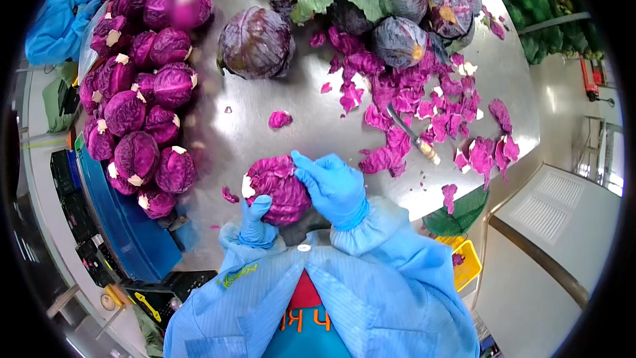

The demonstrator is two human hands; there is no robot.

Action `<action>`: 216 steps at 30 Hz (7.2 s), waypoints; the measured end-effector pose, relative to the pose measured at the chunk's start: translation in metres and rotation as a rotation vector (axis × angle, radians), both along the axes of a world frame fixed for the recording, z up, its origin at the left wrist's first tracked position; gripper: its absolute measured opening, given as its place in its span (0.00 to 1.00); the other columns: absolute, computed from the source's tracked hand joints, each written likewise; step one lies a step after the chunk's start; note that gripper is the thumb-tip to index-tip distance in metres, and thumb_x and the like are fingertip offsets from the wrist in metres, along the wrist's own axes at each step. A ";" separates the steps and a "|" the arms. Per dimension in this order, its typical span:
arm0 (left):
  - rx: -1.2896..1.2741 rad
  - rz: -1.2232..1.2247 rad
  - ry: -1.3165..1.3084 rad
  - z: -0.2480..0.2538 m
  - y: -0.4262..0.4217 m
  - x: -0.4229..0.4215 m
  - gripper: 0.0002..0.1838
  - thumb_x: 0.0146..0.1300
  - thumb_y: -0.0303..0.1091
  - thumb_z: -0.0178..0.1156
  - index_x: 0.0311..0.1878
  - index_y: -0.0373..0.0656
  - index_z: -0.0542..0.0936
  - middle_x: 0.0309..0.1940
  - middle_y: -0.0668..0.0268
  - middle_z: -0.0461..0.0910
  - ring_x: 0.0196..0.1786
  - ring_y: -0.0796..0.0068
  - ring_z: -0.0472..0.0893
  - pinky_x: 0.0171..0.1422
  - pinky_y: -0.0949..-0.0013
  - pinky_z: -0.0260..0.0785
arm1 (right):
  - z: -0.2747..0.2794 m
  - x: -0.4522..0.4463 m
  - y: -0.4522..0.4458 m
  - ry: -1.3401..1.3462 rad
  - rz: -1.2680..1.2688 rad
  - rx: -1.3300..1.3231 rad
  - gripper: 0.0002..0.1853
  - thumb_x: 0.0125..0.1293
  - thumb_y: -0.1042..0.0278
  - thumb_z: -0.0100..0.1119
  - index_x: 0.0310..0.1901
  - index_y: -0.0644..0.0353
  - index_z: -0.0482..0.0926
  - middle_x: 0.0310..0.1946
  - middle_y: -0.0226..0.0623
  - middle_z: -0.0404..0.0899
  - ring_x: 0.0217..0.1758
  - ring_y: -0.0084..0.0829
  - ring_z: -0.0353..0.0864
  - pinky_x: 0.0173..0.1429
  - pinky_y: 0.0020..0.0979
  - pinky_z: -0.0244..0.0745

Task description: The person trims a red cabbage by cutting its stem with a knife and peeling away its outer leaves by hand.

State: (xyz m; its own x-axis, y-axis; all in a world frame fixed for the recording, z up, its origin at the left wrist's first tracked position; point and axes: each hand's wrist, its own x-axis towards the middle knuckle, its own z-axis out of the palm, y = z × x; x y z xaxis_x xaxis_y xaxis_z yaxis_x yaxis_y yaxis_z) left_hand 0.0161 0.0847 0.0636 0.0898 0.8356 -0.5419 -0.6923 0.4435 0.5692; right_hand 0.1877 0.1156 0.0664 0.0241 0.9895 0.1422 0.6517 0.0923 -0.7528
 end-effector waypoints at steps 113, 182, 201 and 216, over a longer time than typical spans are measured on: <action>-0.293 0.003 -0.674 -0.018 0.005 -0.009 0.48 0.56 0.64 0.65 0.73 0.49 0.60 0.68 0.49 0.64 0.69 0.46 0.67 0.63 0.34 0.71 | -0.019 0.046 0.016 0.447 0.007 -0.346 0.16 0.68 0.68 0.61 0.56 0.58 0.78 0.41 0.32 0.79 0.41 0.23 0.77 0.48 0.26 0.74; 0.253 -0.698 1.078 -0.050 0.016 0.039 0.58 0.35 0.41 0.85 0.65 0.33 0.57 0.58 0.53 0.68 0.60 0.63 0.75 0.64 0.63 0.71 | -0.029 0.064 -0.008 -0.216 0.492 -0.578 0.28 0.70 0.35 0.44 0.31 0.53 0.77 0.26 0.42 0.78 0.27 0.48 0.81 0.31 0.49 0.74; 0.377 -0.694 1.242 -0.046 0.017 0.054 0.53 0.37 0.46 0.81 0.66 0.37 0.64 0.54 0.51 0.69 0.58 0.54 0.72 0.65 0.58 0.68 | -0.016 0.055 -0.004 -0.125 0.284 -0.313 0.28 0.60 0.52 0.66 0.60 0.54 0.75 0.44 0.39 0.78 0.36 0.40 0.83 0.37 0.36 0.78; 0.517 -0.667 1.671 -0.039 0.012 0.069 0.47 0.44 0.46 0.76 0.65 0.34 0.67 0.54 0.49 0.74 0.54 0.47 0.74 0.57 0.49 0.69 | -0.012 0.045 0.014 -0.102 0.368 -0.478 0.17 0.57 0.55 0.65 0.46 0.51 0.81 0.38 0.42 0.77 0.38 0.47 0.81 0.43 0.45 0.77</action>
State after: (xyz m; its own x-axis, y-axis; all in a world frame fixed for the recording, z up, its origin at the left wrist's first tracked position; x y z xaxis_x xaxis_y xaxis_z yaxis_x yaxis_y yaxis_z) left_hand 0.0855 0.0963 0.0247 0.1407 0.9800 -0.1409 0.8422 -0.0437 0.5374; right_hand 0.2326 0.1300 0.0548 -0.3217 0.8851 -0.3362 0.7123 -0.0077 -0.7019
